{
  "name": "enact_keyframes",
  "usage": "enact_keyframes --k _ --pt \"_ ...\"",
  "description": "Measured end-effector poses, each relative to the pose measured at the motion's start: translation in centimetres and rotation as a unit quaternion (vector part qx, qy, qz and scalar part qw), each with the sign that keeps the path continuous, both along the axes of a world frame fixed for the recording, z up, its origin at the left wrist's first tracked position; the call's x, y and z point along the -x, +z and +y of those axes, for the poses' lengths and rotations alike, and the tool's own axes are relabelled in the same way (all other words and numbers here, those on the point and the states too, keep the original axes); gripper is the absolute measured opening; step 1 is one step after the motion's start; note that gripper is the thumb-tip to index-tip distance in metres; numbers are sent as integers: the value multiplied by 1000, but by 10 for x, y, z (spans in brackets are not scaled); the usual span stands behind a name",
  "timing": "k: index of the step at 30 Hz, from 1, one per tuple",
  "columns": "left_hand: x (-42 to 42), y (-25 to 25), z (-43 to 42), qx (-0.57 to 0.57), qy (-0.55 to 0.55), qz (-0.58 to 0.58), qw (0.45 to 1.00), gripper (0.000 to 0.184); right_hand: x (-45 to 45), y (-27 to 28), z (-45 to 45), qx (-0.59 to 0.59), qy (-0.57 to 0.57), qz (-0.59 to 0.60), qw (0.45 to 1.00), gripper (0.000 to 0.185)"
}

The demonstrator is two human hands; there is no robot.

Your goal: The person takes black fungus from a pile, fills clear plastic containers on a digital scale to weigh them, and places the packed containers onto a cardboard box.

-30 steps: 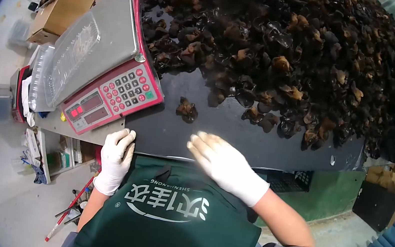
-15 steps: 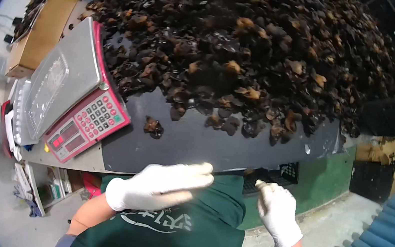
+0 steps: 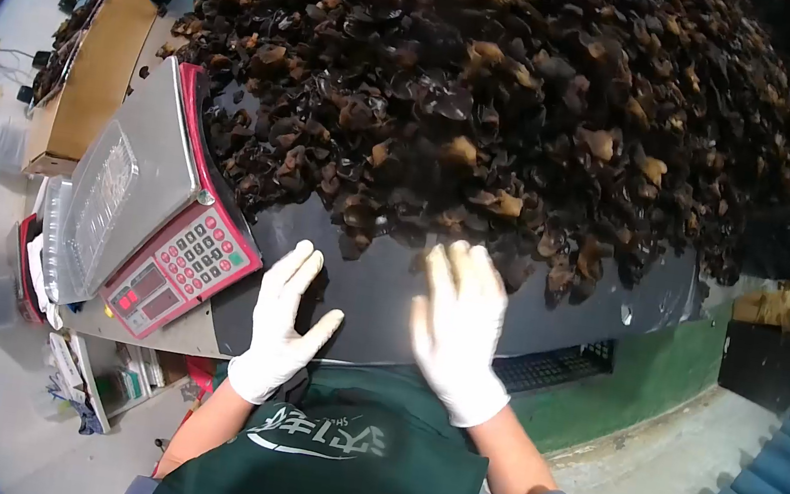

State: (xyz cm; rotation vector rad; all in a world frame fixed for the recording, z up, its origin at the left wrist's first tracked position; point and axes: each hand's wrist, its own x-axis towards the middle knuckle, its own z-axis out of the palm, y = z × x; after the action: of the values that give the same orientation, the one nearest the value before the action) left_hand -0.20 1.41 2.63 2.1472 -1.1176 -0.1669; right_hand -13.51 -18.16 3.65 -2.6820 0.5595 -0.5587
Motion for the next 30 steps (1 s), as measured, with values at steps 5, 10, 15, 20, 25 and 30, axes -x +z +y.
enact_keyframes --k 5,10,15,20,25,30 --pt "-8 -6 -1 10 -35 17 999 90 -26 -1 27 -108 240 -90 961 51" --pt "-20 -8 0 1 -28 -16 999 113 -70 9 -16 -52 169 -105 979 50" --pt "-20 -15 0 19 -24 -5 1000 123 -74 11 4 -16 209 104 972 62" --pt "-25 -12 0 34 -37 16 999 127 -75 35 -11 -111 311 -27 943 48" --pt "-23 -13 3 26 -28 36 999 127 -137 22 -18 -57 206 -45 976 60" --pt "-21 -20 8 27 -24 55 998 132 -100 17 2 -11 313 89 945 58"
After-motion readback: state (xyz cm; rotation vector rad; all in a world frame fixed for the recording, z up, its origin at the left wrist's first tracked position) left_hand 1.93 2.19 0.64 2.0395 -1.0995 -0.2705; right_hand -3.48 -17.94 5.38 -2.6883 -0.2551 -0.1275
